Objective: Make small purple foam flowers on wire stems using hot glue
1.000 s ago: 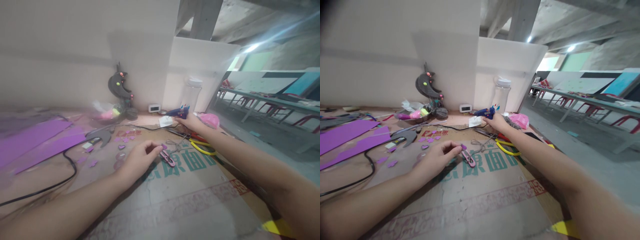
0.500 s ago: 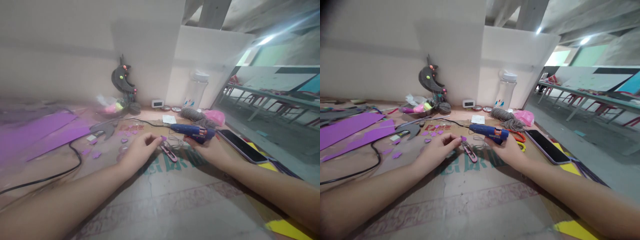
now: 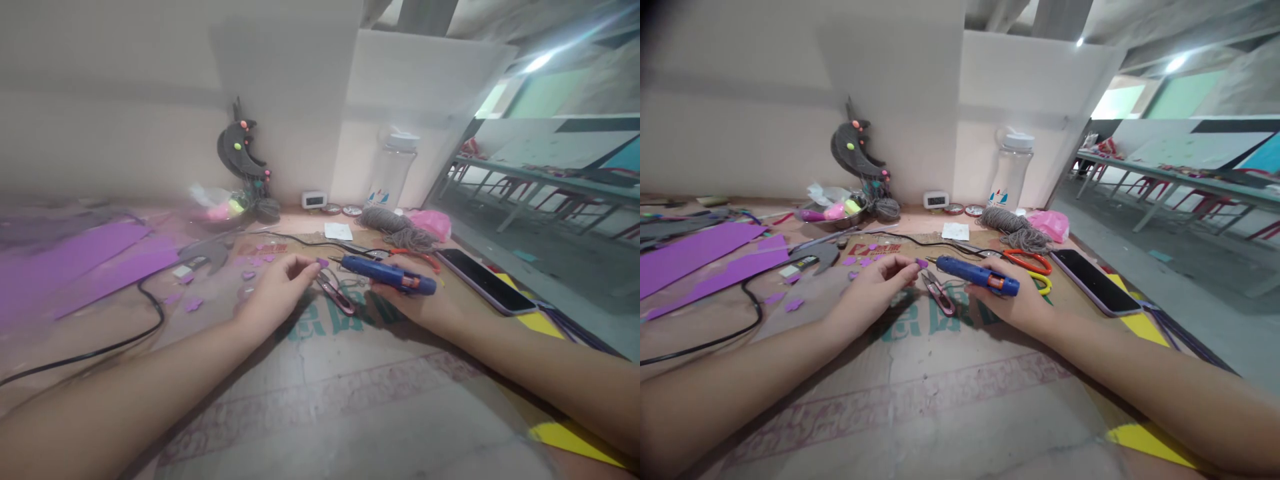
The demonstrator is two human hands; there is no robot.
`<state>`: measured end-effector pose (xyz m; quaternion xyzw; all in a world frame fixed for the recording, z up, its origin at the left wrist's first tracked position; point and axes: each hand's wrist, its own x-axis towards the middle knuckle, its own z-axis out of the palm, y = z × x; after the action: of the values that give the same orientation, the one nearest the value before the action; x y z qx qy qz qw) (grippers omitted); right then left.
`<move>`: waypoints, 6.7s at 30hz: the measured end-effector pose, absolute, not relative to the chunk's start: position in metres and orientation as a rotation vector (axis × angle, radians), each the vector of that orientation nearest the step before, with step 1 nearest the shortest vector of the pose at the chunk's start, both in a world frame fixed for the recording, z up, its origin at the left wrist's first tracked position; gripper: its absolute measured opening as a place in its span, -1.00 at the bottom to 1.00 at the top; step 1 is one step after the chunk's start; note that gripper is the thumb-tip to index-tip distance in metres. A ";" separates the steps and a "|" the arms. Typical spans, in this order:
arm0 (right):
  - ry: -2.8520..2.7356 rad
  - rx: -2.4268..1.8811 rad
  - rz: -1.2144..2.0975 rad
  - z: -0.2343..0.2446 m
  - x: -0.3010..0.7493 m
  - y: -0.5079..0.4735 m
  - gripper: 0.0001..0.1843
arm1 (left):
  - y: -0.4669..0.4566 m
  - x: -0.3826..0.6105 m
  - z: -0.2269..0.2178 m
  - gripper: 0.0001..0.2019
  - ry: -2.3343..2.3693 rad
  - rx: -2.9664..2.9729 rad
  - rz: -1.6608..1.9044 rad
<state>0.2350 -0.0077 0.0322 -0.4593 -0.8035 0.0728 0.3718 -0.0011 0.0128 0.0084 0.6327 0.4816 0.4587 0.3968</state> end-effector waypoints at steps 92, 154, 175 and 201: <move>-2.260 -1.378 0.022 0.044 0.233 -0.015 -0.81 | 0.017 -0.001 0.003 -0.74 1.139 1.506 1.184; -2.192 -1.284 0.019 0.036 0.234 -0.011 -0.82 | 0.014 -0.001 0.008 -0.78 1.211 1.578 1.139; -1.702 -1.238 0.469 0.039 0.240 0.016 -0.63 | 0.016 -0.001 0.005 -0.77 1.197 1.563 1.152; -1.830 -1.615 0.239 0.034 0.248 0.144 -0.33 | 0.016 -0.001 0.003 -0.75 1.184 1.591 1.159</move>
<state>0.2482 0.1442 0.0339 -0.6197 -0.7024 0.0917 0.3380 -0.0009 0.0161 0.0028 0.6318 0.4702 0.4604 0.4096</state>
